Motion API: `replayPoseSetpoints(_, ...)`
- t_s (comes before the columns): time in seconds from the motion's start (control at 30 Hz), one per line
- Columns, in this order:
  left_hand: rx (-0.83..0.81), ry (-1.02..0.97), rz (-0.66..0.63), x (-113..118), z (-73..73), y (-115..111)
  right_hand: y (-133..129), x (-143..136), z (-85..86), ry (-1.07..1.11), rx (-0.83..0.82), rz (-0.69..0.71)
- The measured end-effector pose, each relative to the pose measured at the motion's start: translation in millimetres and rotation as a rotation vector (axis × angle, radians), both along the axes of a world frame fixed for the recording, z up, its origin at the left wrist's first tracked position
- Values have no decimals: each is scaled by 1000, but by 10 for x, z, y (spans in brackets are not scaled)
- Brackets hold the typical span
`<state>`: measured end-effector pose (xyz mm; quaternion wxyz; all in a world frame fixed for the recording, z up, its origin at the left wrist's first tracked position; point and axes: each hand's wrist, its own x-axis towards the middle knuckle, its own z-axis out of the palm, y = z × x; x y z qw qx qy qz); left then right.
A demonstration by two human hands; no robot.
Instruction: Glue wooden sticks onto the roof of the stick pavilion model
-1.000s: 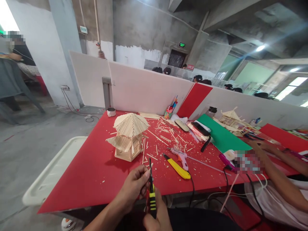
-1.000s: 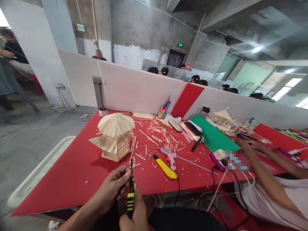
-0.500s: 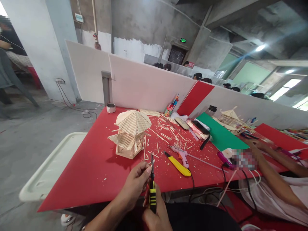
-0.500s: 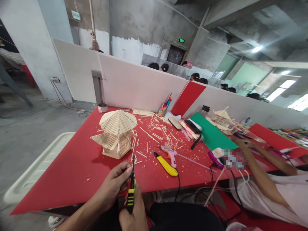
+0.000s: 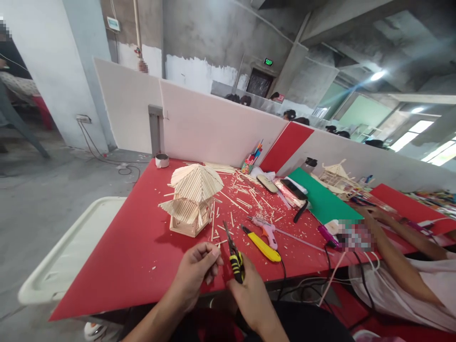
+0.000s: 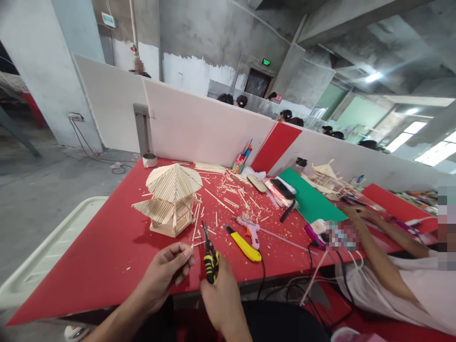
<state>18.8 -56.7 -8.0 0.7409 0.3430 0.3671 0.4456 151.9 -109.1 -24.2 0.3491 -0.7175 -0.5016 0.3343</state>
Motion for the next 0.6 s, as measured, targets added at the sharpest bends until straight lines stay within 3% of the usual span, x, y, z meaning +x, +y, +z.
replayPoseSetpoints(0.1,-104,-127,19,-162,56,13,102,72,-95,-474,-42,-103)
replayPoseSetpoints(0.2,-197,-212,62,-278,112,37,148,54,-189,-720,9,-145)
replayPoseSetpoints(0.27,-227,-252,78,-325,146,58,151,21,-153,-714,184,-147)
replayPoseSetpoints(0.37,-251,-291,74,-359,181,93,154,-63,54,-456,436,-8)
replayPoseSetpoints(0.47,-306,-321,89,-371,189,142,185,-181,281,-275,533,127)
replayPoseSetpoints(0.6,-380,-354,153,-382,192,236,248,-287,390,-313,607,149)
